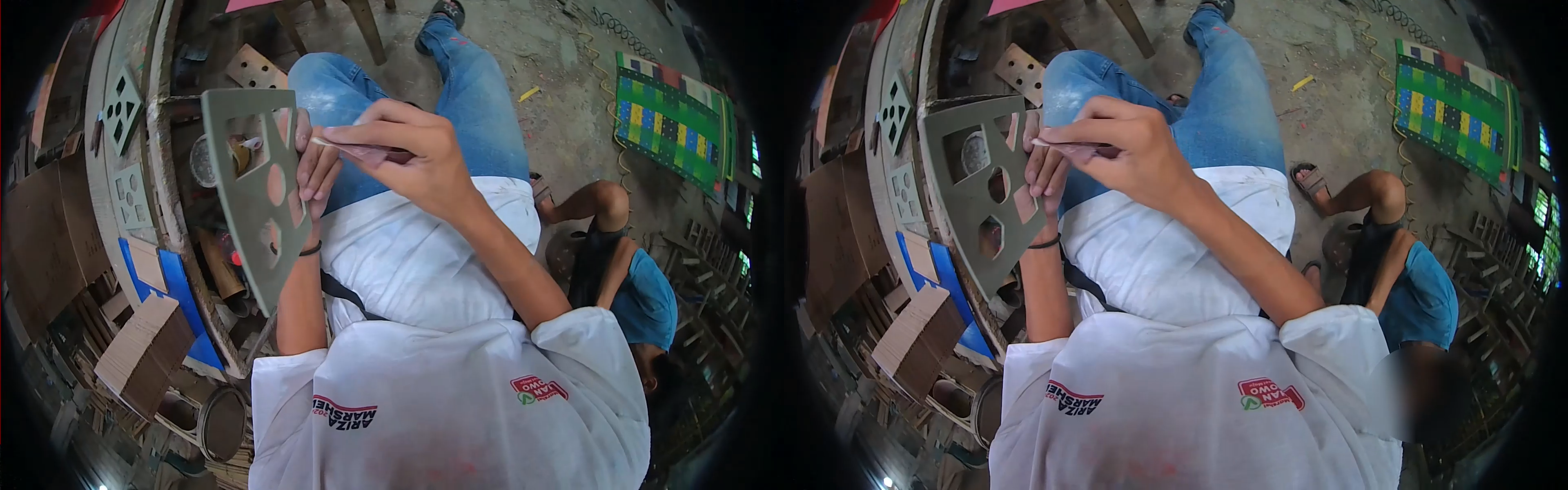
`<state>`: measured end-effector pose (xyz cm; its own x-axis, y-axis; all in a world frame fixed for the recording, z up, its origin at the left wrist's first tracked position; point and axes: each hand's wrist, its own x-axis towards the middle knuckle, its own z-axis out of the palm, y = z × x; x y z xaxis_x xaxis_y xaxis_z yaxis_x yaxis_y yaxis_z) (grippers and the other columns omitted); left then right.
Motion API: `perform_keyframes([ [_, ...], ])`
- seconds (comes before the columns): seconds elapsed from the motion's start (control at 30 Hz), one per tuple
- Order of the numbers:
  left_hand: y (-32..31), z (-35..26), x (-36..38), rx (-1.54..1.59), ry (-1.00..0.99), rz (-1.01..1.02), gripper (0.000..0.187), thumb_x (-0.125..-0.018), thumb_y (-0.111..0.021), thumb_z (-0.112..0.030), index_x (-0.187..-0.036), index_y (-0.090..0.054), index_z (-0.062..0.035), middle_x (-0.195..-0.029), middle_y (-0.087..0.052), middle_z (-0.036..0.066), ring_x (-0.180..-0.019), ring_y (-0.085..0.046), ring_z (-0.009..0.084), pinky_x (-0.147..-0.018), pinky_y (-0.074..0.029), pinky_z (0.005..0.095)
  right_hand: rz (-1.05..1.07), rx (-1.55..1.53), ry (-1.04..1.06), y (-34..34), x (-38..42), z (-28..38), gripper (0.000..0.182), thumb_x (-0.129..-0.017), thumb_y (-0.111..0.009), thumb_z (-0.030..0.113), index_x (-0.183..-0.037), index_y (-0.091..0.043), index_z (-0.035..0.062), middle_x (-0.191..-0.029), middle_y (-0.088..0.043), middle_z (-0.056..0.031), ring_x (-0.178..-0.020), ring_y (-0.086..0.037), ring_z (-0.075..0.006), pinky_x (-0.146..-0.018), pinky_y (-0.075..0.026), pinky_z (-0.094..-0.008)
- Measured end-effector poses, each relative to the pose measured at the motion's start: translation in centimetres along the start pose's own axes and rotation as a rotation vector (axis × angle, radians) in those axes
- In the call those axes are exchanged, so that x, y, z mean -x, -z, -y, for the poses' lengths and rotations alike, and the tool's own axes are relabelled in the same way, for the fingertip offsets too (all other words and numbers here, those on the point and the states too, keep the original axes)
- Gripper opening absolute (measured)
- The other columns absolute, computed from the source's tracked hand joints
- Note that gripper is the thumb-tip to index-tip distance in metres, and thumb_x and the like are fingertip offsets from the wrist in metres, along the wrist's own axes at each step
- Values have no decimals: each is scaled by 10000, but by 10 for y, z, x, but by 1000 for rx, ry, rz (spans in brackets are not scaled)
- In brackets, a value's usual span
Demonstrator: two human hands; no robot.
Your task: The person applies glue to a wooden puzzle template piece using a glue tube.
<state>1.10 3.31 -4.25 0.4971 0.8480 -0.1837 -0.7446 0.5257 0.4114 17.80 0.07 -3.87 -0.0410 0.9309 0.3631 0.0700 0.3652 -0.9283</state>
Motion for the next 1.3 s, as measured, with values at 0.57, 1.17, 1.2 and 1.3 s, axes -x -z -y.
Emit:
perform_keyframes([
  [0.57, -9, 17, 12, -77, -6, -315, 284, -1038, -370, -272, -827, -433, -94, -520, -392, -7, -328, -298, 54, -330, -270, 163, 67, 238, 121, 4, -8, 5, 388, -686, -665, -28, -1041, -715, 121, -816, -577, -76, -679, -635, -225, -623, -535, -325],
  [1.17, 32, 35, 20, 112, 40, 265, 171, -1010, -421, -230, -1049, -490, -78, -740, -478, 13, -417, -402, 79, -359, -311, 191, 103, 210, 132, 0, -1, 11, 403, -682, -669, -98, -1030, -718, 99, -932, -542, -70, -622, -608, -149, -547, -515, -285],
  [1.2, 25, 38, 30, -365, -126, 96, 172, -1008, -424, -233, -1021, -493, -76, -727, -473, 14, -433, -402, 74, -369, -316, 185, 101, 208, 131, 0, -1, 11, 403, -682, -669, -98, -1030, -718, 99, -932, -542, -70, -622, -608, -149, -547, -515, -285],
  [1.3, 9, 44, 23, -397, -156, -156, 189, -1005, -432, -247, -958, -493, -75, -681, -455, 12, -459, -399, 69, -387, -319, 177, 99, 322, 224, 3, 2, 9, 396, -687, -663, -98, -1023, -722, 104, -944, -549, -75, -615, -619, -152, -538, -512, -282],
])
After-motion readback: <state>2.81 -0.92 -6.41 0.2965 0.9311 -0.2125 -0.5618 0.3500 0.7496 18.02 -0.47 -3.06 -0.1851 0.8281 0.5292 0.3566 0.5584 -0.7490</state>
